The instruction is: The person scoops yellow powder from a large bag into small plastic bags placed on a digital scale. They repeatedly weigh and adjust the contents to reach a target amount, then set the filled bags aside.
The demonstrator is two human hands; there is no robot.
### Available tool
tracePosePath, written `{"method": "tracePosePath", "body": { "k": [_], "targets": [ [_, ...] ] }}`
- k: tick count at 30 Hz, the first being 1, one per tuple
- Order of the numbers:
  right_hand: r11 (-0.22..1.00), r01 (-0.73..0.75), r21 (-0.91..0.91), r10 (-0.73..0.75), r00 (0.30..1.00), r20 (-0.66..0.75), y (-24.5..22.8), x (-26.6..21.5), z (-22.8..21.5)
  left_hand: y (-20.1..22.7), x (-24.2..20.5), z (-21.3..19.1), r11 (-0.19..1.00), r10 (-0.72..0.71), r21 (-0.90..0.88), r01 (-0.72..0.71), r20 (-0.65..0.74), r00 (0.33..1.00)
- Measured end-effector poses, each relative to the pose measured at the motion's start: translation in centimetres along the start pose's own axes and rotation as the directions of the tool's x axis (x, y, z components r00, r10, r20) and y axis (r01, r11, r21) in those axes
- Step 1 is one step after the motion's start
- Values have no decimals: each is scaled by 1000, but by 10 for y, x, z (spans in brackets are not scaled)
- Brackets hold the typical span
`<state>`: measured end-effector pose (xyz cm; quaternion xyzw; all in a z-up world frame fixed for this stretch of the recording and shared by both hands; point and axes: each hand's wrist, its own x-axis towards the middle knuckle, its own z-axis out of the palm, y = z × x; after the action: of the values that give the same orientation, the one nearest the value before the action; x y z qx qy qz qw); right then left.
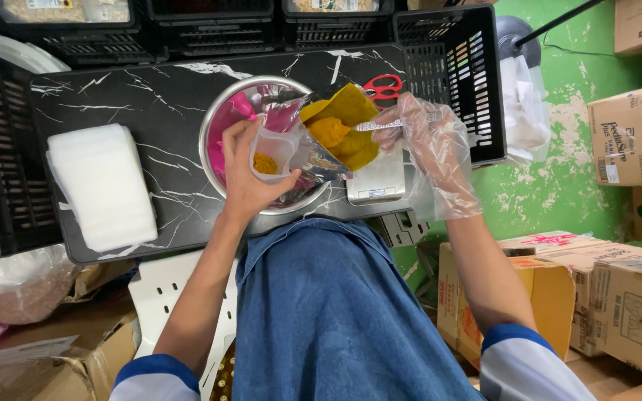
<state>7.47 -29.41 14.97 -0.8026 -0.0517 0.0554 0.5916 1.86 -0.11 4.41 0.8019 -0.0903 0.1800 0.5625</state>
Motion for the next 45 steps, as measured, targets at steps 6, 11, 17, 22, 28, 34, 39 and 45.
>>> {"method": "tracePosePath", "body": {
  "k": [6, 11, 17, 22, 28, 34, 39, 45],
  "targets": [
    [988, -118, -103, 114, 993, -44, -7, -6, -1, 10, 3, -3, 1000, 7, -14, -7, -4, 1000],
    [966, -254, 44, 258, 954, -151, -64, -16, -13, 12, 6, -4, 1000, 16, 15, -16, 9, 1000],
    [977, -199, 70, 211, 938, -276, -70, -19, -27, 11, 8, -3, 993, -11, 118, 2, 77, 997],
    [909, -415, 38, 416, 902, -114, -73, -6, -19, 14, 14, 0, 973, -9, 229, -19, 124, 992],
    [998, -41, 42, 42, 999, -16, -115, -29, 8, 10, 15, 9, 993, 88, 80, -90, 21, 996],
    [962, 170, -214, -131, 974, 184, -140, -41, 4, -18, -6, 10, 999, 33, -3, -33, -8, 999],
    [893, 244, -378, -170, 961, 219, -127, -32, 2, -12, -20, 2, 992, -123, -4, 123, 49, 991],
    [619, 719, -315, -598, 692, 404, 79, 38, 50, -16, -27, 4, 974, -226, 53, 220, 154, 962]
  ]
}}
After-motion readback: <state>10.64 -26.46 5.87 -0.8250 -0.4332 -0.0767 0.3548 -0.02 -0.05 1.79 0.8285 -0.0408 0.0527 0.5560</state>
